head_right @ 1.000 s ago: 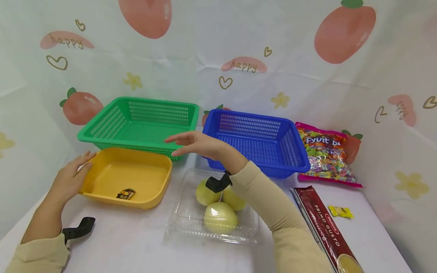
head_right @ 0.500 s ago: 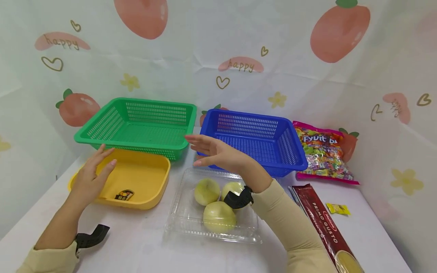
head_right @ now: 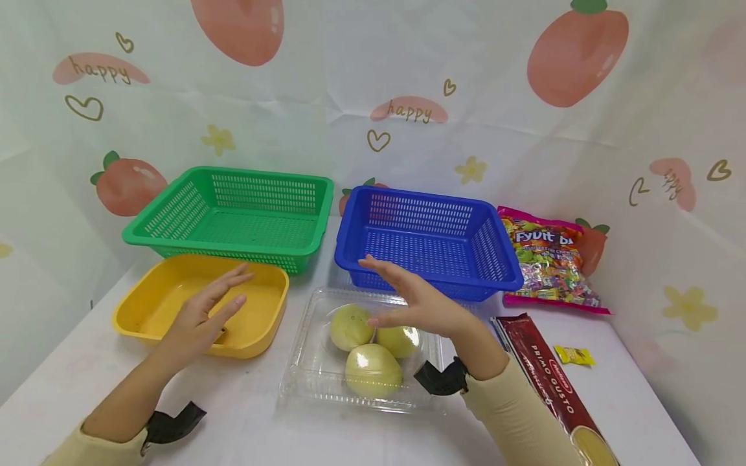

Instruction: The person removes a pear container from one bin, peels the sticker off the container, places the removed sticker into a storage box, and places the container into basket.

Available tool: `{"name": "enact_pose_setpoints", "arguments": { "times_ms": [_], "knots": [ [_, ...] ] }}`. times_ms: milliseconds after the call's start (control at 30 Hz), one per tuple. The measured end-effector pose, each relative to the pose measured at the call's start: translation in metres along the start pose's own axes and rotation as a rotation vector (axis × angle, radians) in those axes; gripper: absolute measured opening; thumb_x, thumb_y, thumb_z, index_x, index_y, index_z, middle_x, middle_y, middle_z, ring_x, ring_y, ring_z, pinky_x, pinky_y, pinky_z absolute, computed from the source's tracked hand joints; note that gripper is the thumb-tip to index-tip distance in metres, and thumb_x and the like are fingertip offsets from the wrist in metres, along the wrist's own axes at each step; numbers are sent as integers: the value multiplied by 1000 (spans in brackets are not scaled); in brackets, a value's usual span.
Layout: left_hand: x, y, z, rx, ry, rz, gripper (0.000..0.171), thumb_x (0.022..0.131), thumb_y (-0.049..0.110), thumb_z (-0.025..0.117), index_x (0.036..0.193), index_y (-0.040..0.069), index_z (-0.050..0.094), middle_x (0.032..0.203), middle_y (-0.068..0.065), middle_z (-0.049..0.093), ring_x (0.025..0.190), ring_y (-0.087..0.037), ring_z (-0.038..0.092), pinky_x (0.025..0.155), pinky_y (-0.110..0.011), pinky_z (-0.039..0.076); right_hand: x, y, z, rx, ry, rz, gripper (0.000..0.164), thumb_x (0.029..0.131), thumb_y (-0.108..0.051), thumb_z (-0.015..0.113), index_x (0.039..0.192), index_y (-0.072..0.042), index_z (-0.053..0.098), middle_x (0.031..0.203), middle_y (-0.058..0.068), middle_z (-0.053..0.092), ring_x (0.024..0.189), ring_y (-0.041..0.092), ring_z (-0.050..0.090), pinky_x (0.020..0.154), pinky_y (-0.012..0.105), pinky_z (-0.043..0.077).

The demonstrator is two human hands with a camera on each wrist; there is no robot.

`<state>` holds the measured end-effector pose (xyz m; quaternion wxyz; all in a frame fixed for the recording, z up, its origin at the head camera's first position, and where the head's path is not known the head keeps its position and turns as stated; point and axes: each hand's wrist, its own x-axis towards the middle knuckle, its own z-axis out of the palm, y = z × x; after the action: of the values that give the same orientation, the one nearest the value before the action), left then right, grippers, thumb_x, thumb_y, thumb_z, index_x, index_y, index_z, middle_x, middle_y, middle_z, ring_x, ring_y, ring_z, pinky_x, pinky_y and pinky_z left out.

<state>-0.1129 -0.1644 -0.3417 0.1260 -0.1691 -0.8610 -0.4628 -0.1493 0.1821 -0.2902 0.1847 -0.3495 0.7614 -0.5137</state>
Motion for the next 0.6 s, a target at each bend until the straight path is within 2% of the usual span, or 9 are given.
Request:
{"name": "enact_pose_setpoints", "arguments": {
  "times_ms": [133, 233, 300, 367, 467, 533, 600],
  "knots": [
    [-5, 6, 14, -32, -129, 39, 39, 94, 16, 53, 133, 6, 50, 150, -16, 32, 136, -40, 31, 106, -63, 27, -16, 3, 5, -53, 26, 1, 79, 83, -4, 66, 148, -12, 22, 158, 6, 12, 146, 28, 3, 113, 60, 7],
    [-8, 9, 22, -52, -184, 57, 43, 94, 17, 54, 135, 9, 47, 152, -15, 29, 138, -38, 28, 106, -64, 26, -25, 5, 8, -85, 34, 6, 80, 83, -4, 66, 149, -14, 21, 158, 6, 9, 146, 28, 0, 113, 61, 5],
    [-10, 11, 26, -64, -208, 60, 44, 94, 18, 54, 137, 12, 46, 153, -14, 27, 139, -37, 26, 106, -65, 25, -30, 6, 9, -114, 43, -5, 81, 83, -3, 66, 149, -16, 21, 158, 7, 9, 146, 28, 1, 118, 47, 9],
    [-11, 12, 29, -73, -221, 58, 46, 93, 19, 55, 138, 14, 45, 154, -12, 25, 140, -37, 25, 105, -66, 25, -34, 7, 11, -148, 54, -9, 81, 82, -5, 68, 149, -15, 22, 158, 7, 10, 145, 27, 2, 117, 48, 11],
    [-13, 13, 34, -97, -246, 45, 47, 94, 20, 54, 139, 15, 42, 155, -11, 21, 141, -38, 21, 104, -68, 23, -41, 9, 12, -208, 67, -18, 82, 81, -9, 70, 148, -14, 23, 157, 9, 13, 144, 29, 5, 115, 53, 15],
    [-14, 15, 37, -116, -260, 37, 49, 94, 21, 54, 140, 14, 41, 156, -10, 18, 141, -39, 19, 104, -69, 21, -46, 10, 13, -234, 78, -5, 82, 81, -11, 71, 148, -14, 25, 157, 10, 13, 143, 31, 6, 106, 70, 12],
    [-16, 16, 41, -138, -275, 34, 50, 94, 21, 54, 141, 14, 39, 157, -9, 15, 142, -39, 16, 104, -70, 19, -51, 12, 14, -251, 91, 1, 81, 81, -10, 71, 147, -15, 26, 157, 11, 13, 144, 31, 6, 103, 73, 12]
  ]
}}
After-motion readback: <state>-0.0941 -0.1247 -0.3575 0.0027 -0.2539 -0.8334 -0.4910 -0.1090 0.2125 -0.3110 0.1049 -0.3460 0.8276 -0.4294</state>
